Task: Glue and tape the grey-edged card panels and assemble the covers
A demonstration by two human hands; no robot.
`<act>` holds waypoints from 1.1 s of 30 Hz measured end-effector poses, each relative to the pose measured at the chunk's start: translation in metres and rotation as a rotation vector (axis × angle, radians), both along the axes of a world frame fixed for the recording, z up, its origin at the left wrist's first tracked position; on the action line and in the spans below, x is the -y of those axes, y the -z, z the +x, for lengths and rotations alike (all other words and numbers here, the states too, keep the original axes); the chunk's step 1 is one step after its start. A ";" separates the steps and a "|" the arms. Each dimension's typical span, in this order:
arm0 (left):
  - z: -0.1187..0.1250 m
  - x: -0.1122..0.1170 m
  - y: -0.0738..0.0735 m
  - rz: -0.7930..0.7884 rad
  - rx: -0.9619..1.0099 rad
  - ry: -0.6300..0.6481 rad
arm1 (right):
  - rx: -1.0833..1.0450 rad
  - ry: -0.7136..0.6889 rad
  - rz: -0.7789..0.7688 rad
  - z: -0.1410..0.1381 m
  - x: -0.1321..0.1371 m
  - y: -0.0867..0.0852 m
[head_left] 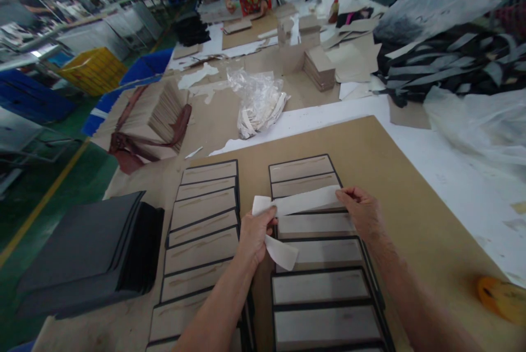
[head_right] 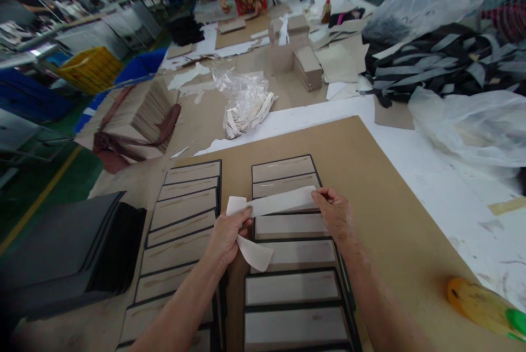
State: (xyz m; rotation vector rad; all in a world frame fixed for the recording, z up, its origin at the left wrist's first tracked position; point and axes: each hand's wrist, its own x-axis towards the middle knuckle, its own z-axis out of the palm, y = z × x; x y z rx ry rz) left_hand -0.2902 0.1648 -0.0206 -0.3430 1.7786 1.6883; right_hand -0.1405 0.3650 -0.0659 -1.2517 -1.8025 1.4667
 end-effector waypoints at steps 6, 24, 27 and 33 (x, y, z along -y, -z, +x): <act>-0.025 -0.030 0.015 -0.074 -0.115 -0.011 | 0.060 -0.005 0.340 -0.024 -0.024 0.017; -0.044 -0.047 0.040 -0.320 -0.301 0.089 | 0.169 -0.010 0.436 -0.038 -0.037 0.034; -0.044 -0.047 0.042 -0.337 -0.306 0.089 | 0.187 -0.008 0.408 -0.039 -0.036 0.033; -0.046 -0.049 0.046 -0.417 -0.347 0.094 | 0.200 -0.004 0.394 -0.039 -0.036 0.034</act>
